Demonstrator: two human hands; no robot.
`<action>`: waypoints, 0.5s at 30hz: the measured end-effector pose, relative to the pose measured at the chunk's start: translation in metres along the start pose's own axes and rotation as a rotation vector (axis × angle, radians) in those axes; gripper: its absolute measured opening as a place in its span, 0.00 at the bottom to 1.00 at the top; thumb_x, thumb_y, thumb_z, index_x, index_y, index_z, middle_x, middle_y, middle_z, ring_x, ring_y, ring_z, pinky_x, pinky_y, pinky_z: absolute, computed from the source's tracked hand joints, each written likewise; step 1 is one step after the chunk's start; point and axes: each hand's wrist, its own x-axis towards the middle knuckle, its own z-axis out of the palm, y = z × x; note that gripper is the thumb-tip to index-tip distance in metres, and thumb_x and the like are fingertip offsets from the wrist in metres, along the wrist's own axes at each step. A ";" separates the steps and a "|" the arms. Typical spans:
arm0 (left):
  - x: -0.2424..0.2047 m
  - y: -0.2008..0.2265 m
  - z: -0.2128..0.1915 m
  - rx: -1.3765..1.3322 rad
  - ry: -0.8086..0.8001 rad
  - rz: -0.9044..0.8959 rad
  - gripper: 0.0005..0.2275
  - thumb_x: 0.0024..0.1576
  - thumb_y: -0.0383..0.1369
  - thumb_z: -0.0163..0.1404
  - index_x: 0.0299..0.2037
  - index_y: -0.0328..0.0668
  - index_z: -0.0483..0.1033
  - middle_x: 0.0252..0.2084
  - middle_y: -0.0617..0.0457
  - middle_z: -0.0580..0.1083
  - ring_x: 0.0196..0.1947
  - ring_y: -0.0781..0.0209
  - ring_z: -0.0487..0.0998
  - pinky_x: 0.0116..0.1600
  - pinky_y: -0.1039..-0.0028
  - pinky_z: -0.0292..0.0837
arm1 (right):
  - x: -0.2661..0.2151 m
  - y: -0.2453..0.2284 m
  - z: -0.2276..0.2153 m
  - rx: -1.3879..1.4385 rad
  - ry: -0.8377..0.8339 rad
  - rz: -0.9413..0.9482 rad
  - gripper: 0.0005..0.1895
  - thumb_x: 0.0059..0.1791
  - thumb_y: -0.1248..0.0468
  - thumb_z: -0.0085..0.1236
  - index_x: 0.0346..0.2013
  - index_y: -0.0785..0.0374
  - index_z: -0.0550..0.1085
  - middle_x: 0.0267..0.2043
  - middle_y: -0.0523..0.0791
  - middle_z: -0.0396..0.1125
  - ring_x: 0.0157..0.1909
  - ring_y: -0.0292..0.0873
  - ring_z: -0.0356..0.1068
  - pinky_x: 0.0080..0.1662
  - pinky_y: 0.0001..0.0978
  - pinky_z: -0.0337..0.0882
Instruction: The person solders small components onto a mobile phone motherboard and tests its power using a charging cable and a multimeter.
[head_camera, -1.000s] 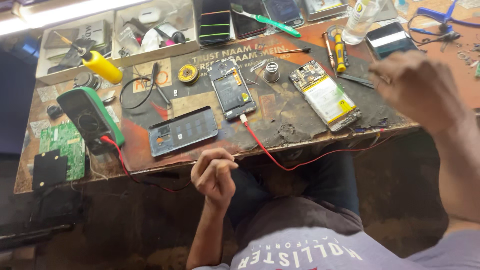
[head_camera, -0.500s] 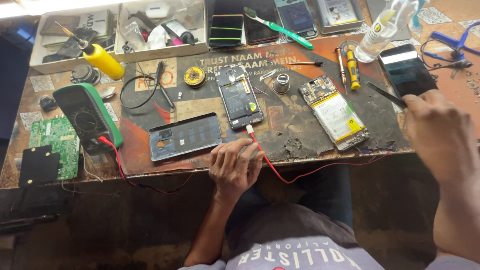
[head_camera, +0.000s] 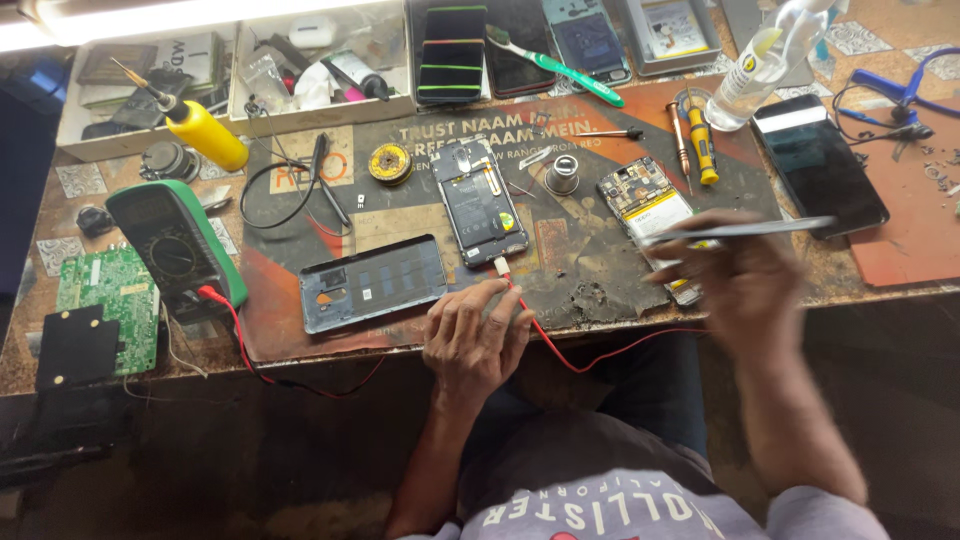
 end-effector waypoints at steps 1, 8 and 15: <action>0.001 0.000 -0.001 -0.002 -0.013 0.002 0.11 0.62 0.39 0.57 0.49 0.44 0.80 0.49 0.54 0.77 0.49 0.56 0.79 0.56 0.63 0.73 | -0.005 0.006 0.015 -0.063 -0.003 -0.022 0.08 0.57 0.71 0.55 0.50 0.72 0.72 0.42 0.51 0.74 0.45 0.43 0.79 0.45 0.36 0.82; 0.002 -0.002 -0.006 -0.038 -0.097 0.007 0.12 0.63 0.41 0.56 0.49 0.42 0.81 0.52 0.52 0.78 0.54 0.56 0.78 0.58 0.64 0.71 | -0.008 0.015 0.048 -0.233 -0.046 0.206 0.09 0.53 0.67 0.59 0.42 0.72 0.72 0.35 0.50 0.77 0.37 0.38 0.79 0.38 0.27 0.80; 0.001 -0.005 -0.007 -0.051 -0.114 0.020 0.15 0.63 0.43 0.56 0.49 0.41 0.82 0.54 0.54 0.78 0.58 0.56 0.76 0.63 0.63 0.69 | -0.014 0.026 0.046 -0.079 -0.088 0.287 0.09 0.52 0.70 0.60 0.44 0.74 0.75 0.38 0.49 0.76 0.40 0.38 0.79 0.43 0.27 0.82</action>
